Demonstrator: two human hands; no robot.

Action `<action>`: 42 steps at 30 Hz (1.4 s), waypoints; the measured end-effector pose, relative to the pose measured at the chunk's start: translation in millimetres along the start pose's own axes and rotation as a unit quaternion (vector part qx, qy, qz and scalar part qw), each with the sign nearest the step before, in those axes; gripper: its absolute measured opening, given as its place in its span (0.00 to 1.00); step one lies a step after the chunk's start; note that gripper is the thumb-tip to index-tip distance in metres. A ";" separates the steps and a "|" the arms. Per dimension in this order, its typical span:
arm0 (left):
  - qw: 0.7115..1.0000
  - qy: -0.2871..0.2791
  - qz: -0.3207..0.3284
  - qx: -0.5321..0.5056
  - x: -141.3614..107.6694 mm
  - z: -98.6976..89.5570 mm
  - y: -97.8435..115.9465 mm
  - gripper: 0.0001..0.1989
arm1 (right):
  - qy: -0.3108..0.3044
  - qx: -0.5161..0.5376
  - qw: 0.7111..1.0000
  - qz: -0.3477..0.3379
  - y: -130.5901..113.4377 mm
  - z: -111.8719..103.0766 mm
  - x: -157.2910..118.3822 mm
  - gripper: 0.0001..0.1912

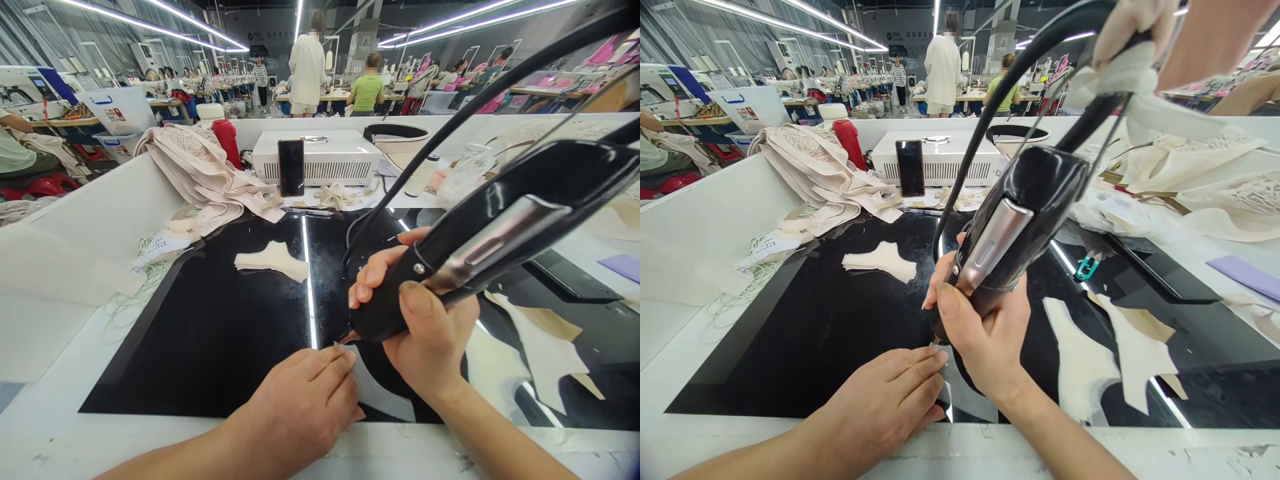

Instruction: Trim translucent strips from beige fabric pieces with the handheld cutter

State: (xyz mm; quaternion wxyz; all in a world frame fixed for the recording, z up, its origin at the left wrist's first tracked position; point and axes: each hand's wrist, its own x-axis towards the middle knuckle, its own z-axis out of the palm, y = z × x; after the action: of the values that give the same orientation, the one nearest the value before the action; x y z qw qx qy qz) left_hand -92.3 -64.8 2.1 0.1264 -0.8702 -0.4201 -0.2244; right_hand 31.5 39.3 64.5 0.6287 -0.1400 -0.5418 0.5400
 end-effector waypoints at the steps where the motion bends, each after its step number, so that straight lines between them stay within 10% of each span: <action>1: 1.000 -0.001 -0.001 -0.002 0.3 -0.3 -0.4 0.12 | 0.001 -0.004 1.000 0.002 -2.5 -1.1 0.7 0.20; 13: 1.000 -0.014 -0.027 0.004 1.1 -6.3 -8.9 0.18 | 0.049 -0.049 0.998 -0.001 -43.9 -31.8 -9.9 0.20; 42: 0.998 -0.058 0.019 -0.026 11.6 -7.3 -8.9 0.13 | 0.044 -0.058 0.997 -0.004 -39.4 -32.8 -19.8 0.22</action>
State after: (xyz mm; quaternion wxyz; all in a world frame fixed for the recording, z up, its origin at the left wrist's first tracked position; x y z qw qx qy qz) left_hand -95.0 -54.5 14.4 0.0834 -0.8927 -0.4037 -0.1819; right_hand 83.0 21.4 71.7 0.6449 -0.1975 -0.5444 0.4987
